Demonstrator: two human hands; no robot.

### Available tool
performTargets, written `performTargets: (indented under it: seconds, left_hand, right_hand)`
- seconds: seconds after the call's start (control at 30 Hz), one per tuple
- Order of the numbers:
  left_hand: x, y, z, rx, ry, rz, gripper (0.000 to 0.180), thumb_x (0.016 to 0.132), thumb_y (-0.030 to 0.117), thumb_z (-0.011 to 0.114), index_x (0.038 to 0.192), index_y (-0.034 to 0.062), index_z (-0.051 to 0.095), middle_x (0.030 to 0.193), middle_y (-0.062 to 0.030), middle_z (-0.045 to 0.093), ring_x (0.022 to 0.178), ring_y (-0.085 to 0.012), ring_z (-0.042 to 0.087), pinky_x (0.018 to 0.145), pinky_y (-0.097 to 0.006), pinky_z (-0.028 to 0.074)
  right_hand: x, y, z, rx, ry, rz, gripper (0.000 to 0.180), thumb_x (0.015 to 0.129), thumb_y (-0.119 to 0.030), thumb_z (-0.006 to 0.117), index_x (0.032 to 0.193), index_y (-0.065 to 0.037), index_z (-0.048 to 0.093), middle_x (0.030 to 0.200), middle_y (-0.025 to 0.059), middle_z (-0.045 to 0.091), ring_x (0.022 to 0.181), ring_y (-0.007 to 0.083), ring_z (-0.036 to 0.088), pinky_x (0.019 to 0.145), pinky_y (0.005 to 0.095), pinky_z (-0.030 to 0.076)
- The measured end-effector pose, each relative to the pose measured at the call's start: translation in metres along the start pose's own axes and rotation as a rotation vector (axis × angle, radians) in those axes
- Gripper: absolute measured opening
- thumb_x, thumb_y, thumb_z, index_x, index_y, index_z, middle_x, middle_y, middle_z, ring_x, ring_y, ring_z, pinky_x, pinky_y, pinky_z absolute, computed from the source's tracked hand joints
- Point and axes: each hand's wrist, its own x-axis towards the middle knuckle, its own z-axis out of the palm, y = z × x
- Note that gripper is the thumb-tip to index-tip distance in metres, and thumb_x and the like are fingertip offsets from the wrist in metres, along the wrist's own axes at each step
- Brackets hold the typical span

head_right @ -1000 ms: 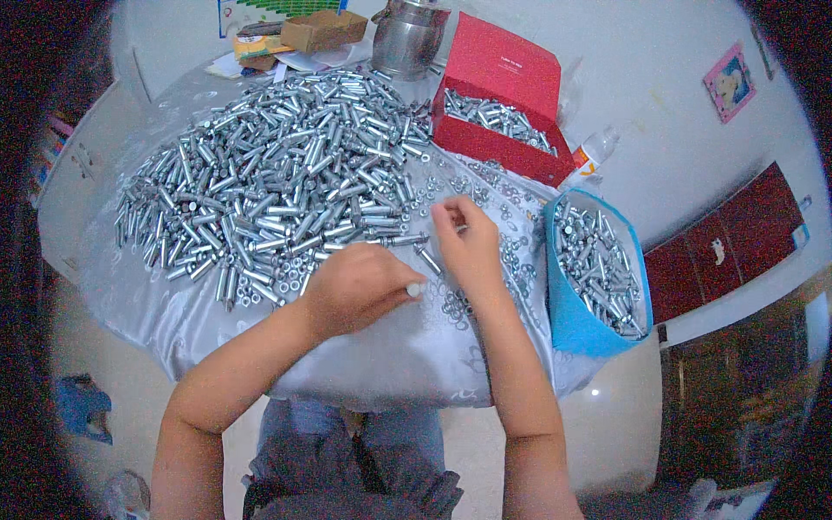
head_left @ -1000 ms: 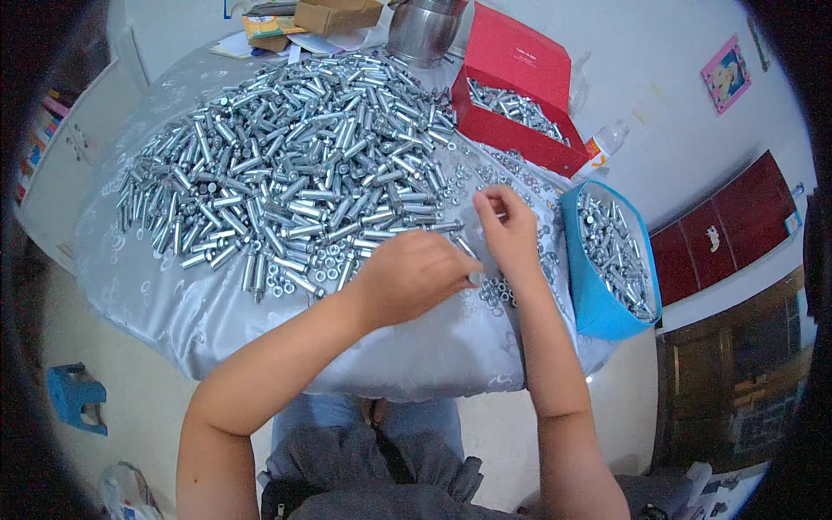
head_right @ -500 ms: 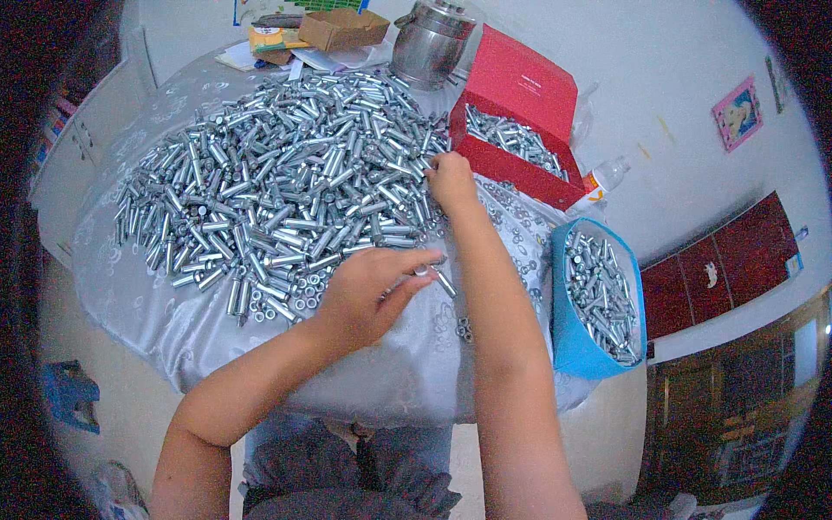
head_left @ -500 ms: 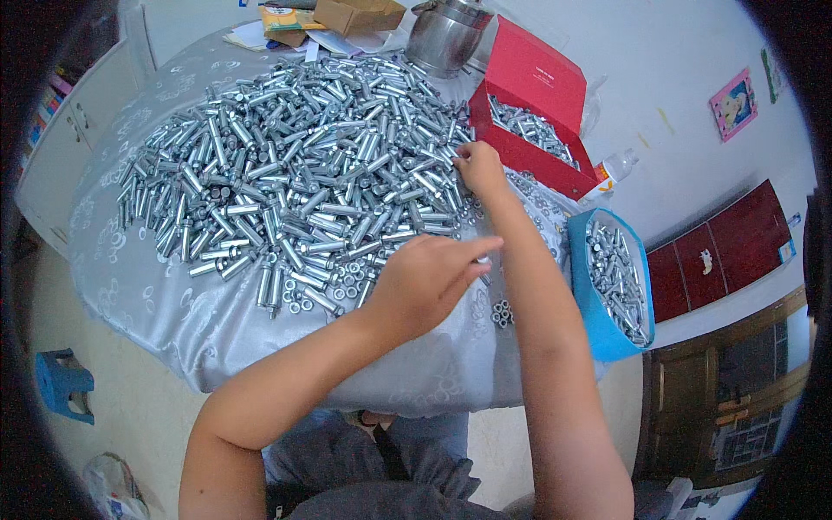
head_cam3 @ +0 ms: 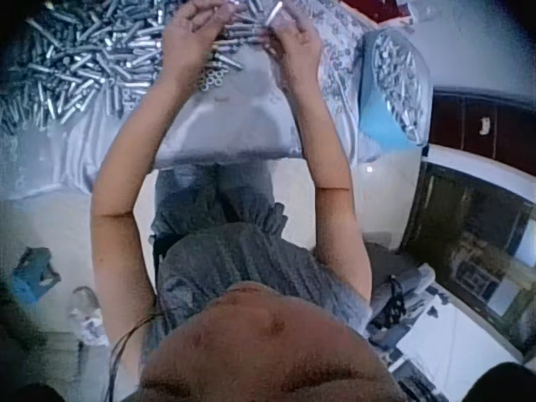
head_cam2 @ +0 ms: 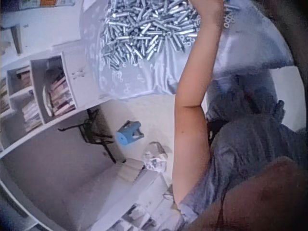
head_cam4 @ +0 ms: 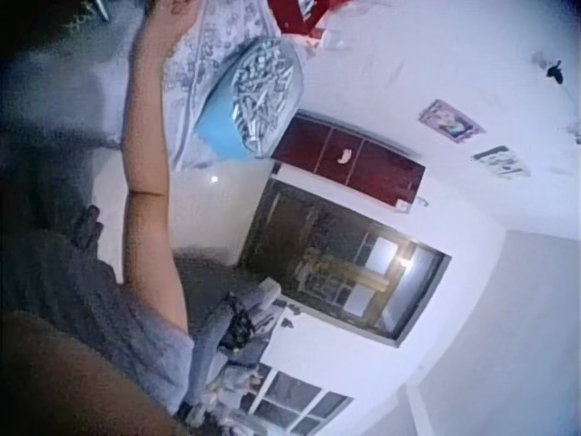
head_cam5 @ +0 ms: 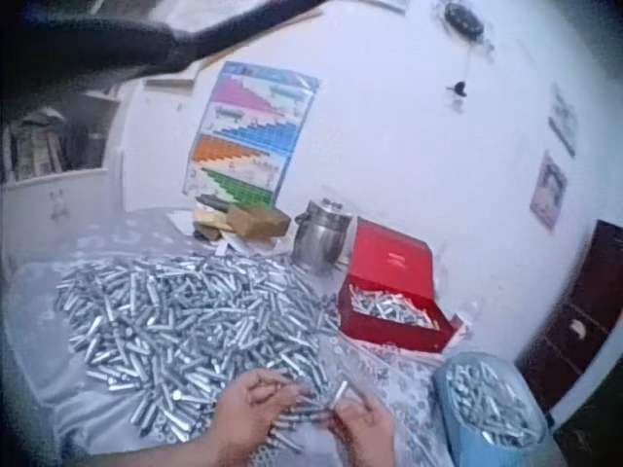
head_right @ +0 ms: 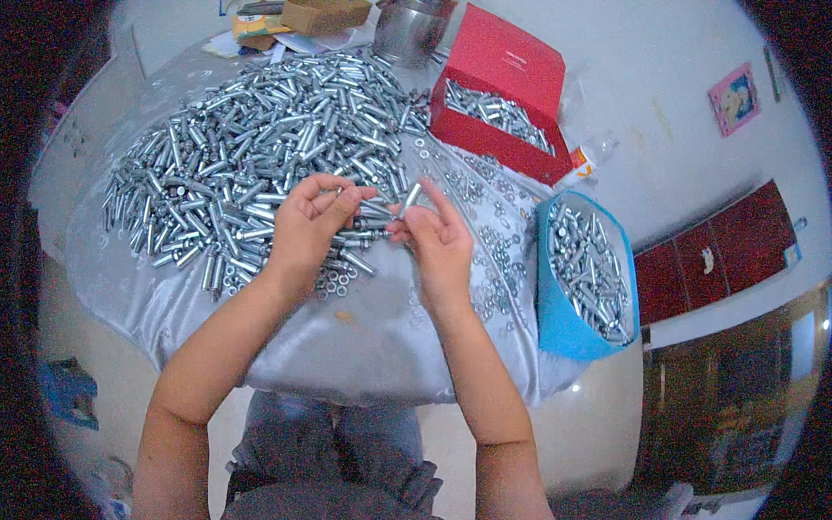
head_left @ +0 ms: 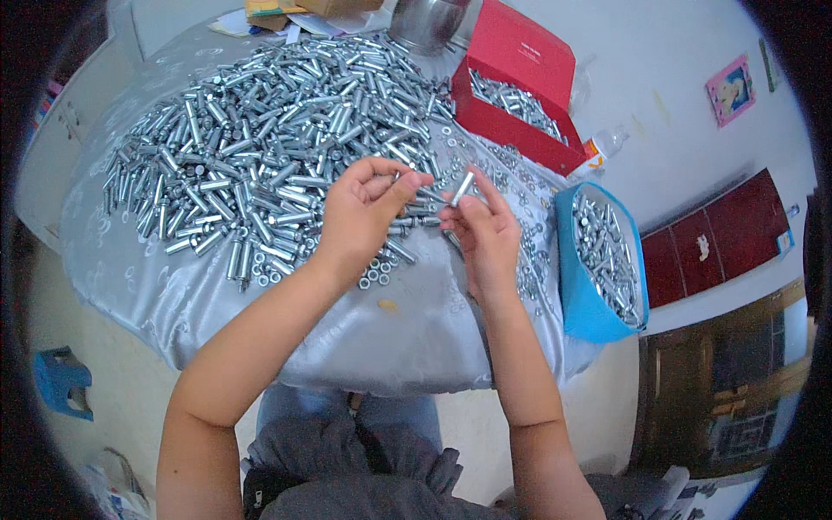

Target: The person sits at a table covered with a white cloth, sorting through a large pile of metal bolts and washers. They repeatedly pick up a bolt, slide a washer onto it, and place the assembled unit into a blue plastic bin. The task involves repetitive manual assembly of small hardware components.

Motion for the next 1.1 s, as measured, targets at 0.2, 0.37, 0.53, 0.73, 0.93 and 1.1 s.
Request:
performTargets:
  seconds: [0.2, 0.37, 0.53, 0.73, 0.93, 1.1]
  left_hand:
    - [0.003, -0.008, -0.001, -0.148, -0.058, -0.044, 0.021, 0.083, 0.017, 0.056, 0.095, 0.0009, 0.049, 0.096, -0.0129, 0.061, 0.075, -0.0097, 0.056, 0.07, -0.023, 0.045]
    - [0.003, -0.007, -0.002, -0.076, -0.099, -0.051, 0.021, 0.083, 0.016, 0.056, 0.095, 0.0009, 0.05, 0.097, -0.0129, 0.061, 0.076, -0.0097, 0.056, 0.072, -0.023, 0.046]
    - [0.002, -0.008, -0.002, -0.045, -0.093, -0.084, 0.02, 0.083, 0.016, 0.056, 0.096, 0.0021, 0.05, 0.097, -0.012, 0.06, 0.075, -0.01, 0.056, 0.071, -0.022, 0.046]
    - [0.002, -0.01, 0.002, -0.099, -0.028, -0.117, 0.018, 0.084, 0.015, 0.054, 0.095, 0.0013, 0.05, 0.095, -0.011, 0.061, 0.075, -0.0092, 0.055, 0.07, -0.021, 0.046]
    - [0.004, -0.009, -0.002, -0.218, 0.001, -0.106, 0.014, 0.086, 0.012, 0.05, 0.094, 0.001, 0.05, 0.099, -0.0129, 0.059, 0.077, -0.0099, 0.055, 0.072, -0.022, 0.046]
    - [0.003, -0.01, 0.004, -0.013, 0.08, -0.058, 0.022, 0.087, 0.023, 0.049, 0.096, 0.0031, 0.054, 0.1, -0.0087, 0.061, 0.08, -0.0055, 0.051, 0.075, -0.02, 0.039]
  right_hand:
    - [0.0, -0.004, -0.006, -0.03, -0.016, -0.014, 0.038, 0.084, -0.011, 0.052, 0.117, 0.003, 0.043, 0.09, 0.013, 0.061, 0.078, 0.0164, 0.059, 0.066, 0.024, 0.046]
    - [0.001, -0.003, -0.012, 0.021, -0.031, 0.109, 0.036, 0.084, -0.012, 0.051, 0.117, 0.003, 0.043, 0.096, 0.0126, 0.06, 0.086, 0.0153, 0.057, 0.069, 0.0233, 0.045]
    - [-0.002, -0.01, -0.008, 0.115, -0.071, 0.07, 0.031, 0.085, -0.012, 0.05, 0.111, 0.003, 0.046, 0.101, 0.0131, 0.058, 0.091, 0.0162, 0.056, 0.075, 0.0257, 0.045]
    - [-0.005, -0.007, -0.006, 0.029, -0.126, 0.092, 0.022, 0.085, -0.012, 0.05, 0.103, 0.001, 0.05, 0.101, 0.013, 0.058, 0.091, 0.0166, 0.056, 0.079, 0.0271, 0.045]
    - [-0.005, -0.002, -0.008, -0.091, -0.13, 0.02, 0.02, 0.082, -0.011, 0.055, 0.098, 0.001, 0.052, 0.088, 0.0081, 0.059, 0.081, 0.0136, 0.057, 0.071, 0.0243, 0.046]
    - [-0.008, -0.002, -0.006, -0.063, -0.166, 0.088, 0.021, 0.078, -0.008, 0.06, 0.095, 0.002, 0.054, 0.079, 0.0046, 0.059, 0.068, 0.0091, 0.055, 0.061, 0.0209, 0.044]
